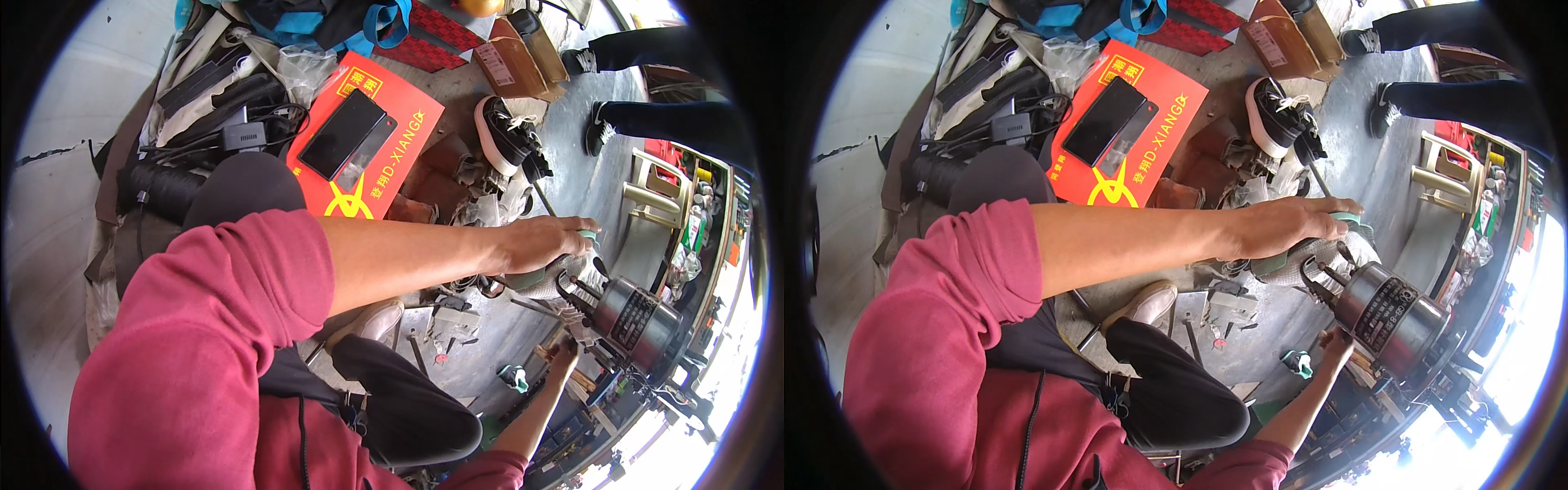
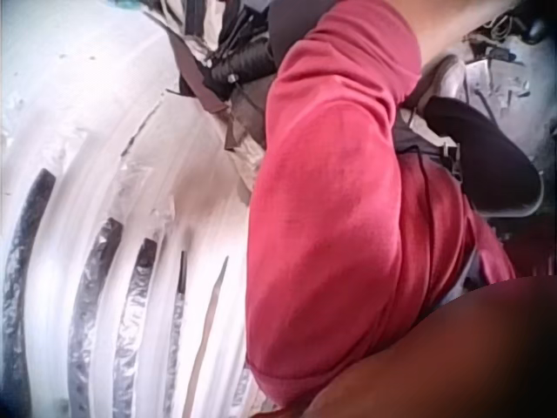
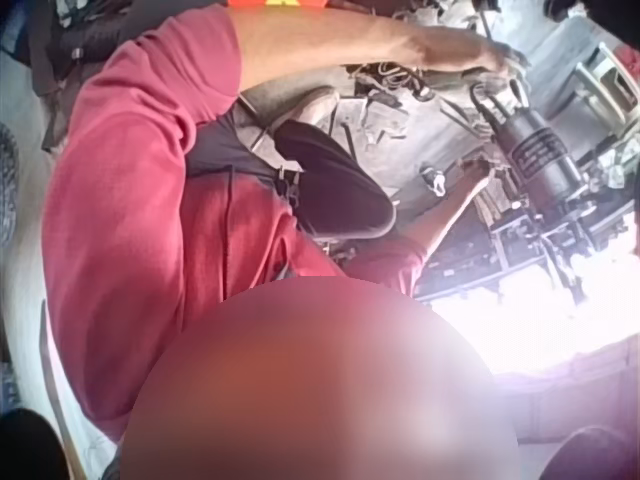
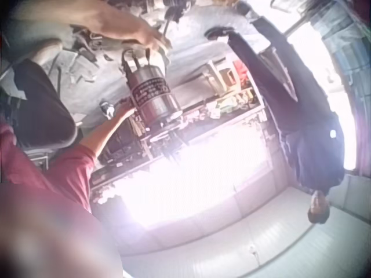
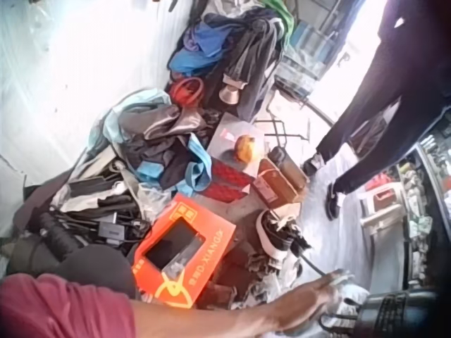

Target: The person operates a shoe repair machine to stitch the sole of a sneaker. They hold the shoe against the rotating wheel, guide it around the perimeter, and use a tool to trim excess thread after stitching.

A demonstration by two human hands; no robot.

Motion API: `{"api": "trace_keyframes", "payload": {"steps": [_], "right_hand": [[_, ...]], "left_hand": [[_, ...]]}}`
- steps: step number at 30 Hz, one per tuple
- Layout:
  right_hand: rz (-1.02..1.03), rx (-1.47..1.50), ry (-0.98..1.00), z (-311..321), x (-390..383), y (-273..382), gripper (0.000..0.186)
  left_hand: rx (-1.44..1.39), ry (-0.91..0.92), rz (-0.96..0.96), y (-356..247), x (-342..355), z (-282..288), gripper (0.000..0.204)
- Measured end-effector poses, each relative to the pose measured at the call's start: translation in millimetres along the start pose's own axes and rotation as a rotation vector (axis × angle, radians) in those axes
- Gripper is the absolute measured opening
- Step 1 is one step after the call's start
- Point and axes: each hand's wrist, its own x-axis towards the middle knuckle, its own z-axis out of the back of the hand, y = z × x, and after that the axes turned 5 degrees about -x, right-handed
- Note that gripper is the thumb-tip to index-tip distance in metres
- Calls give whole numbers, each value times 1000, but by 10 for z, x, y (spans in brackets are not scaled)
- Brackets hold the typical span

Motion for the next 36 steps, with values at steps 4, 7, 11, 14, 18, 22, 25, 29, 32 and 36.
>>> {"api": "trace_keyframes", "payload": {"steps": [4,7,11,14,18,22,25,29,32,36], "right_hand": [[133,294,61,-281,-565,500,24],[238,254,-142,120,-833,684,17],[276,272,-539,604,-530,332,15],[318,-96,-582,574,-109,-59,15],[14,47,-194,51,55,-141,19],[181,297,144,-337,-399,272,25],[283,360,-75,-84,-747,594,27],[279,288,-459,434,-760,612,16],[234,122,-628,572,-418,314,10],[69,91,-345,215,-50,-56,16]], "left_hand": [[-11,0,-3,16,8,6,62],[9,3,-16,9,14,9,62],[35,4,23,-20,-11,13,62],[34,16,18,-30,-33,17,61],[42,16,9,-43,-51,11,61],[25,5,50,-132,-82,-25,58],[0,48,36,-219,-154,-37,58],[-1,81,34,-244,-172,-44,57],[31,42,69,-217,-106,-33,57],[35,62,-51,-179,-160,-32,55]]}}
